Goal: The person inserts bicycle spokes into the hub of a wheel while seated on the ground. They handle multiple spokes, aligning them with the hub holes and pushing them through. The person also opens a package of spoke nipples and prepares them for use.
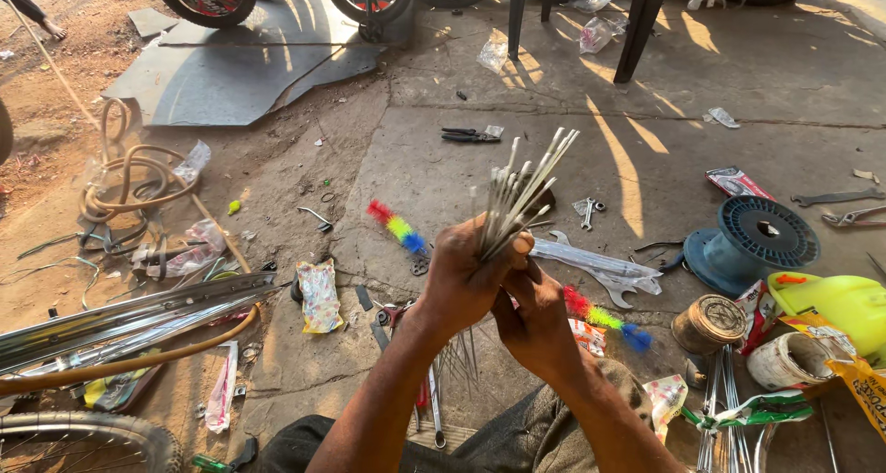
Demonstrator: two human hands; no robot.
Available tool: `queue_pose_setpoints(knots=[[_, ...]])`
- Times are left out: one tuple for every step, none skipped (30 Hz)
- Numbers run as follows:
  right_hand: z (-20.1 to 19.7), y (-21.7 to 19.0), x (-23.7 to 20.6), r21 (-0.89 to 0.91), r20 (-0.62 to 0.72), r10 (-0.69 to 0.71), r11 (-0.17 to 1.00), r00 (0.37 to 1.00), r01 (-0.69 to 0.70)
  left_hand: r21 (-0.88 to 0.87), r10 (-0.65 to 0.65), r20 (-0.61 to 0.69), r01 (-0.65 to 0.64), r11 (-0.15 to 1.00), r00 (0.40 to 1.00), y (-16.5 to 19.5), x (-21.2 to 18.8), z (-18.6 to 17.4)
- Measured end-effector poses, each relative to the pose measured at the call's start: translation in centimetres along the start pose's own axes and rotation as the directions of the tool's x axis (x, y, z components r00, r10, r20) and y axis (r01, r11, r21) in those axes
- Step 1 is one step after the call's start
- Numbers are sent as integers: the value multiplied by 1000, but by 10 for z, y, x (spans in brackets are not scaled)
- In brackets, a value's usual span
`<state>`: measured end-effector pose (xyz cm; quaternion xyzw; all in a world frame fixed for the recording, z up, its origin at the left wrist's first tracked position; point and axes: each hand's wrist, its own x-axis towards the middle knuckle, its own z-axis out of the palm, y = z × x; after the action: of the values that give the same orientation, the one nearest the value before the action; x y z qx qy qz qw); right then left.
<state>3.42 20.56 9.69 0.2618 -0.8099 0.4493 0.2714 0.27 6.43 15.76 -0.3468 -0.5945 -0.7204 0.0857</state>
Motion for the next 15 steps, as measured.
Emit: queue_pose_setpoints(knots=[[1,-5,2,43,-43,-63,997,997,65,39,51,-10,-50,998,999,-1,0,-3],[3,-10,4,84,-90,-124,988,988,132,79,102,-16,-101,992,995,-1,0,-6],[5,-14,5,118,-89,-107,986,990,117,122,158,-19,-154,980,987,0,0,-9],[8,-16,5,152,-85,-98,982,992,111,100,125,-58,-119,988,990,2,2,-11],[11,-16,4,187,-79,-89,977,993,102,74,90,-96,-83,994,991,4,4,-11],[15,-13,4,158,-57,-96,982,994,104,45,45,-129,-40,998,991,6,5,-9],[19,-7,3,128,-34,-99,986,994,103,148,105,-174,-79,986,979,7,8,-5],[24,1,2,94,-10,-97,991,995,98,246,164,-210,-110,963,964,7,14,1],[28,12,1,58,-20,-86,995,996,87,341,222,-239,-132,931,945,7,20,8],[31,26,2,22,-26,-79,997,997,80,284,147,-258,-70,956,955,6,27,16],[34,40,3,-13,-32,-77,997,996,77,227,75,-273,-12,974,959,4,35,23],[37,54,5,62,-51,-95,993,994,98,172,7,-281,43,984,960,2,42,25],[39,66,8,136,-74,-110,984,991,119,222,51,-257,8,975,965,2,47,24],[40,75,9,207,-95,-119,969,988,136,268,89,-233,-24,963,968,1,50,22],[39,78,12,173,-65,-63,982,996,73,311,124,-209,-54,949,970,0,50,18]])
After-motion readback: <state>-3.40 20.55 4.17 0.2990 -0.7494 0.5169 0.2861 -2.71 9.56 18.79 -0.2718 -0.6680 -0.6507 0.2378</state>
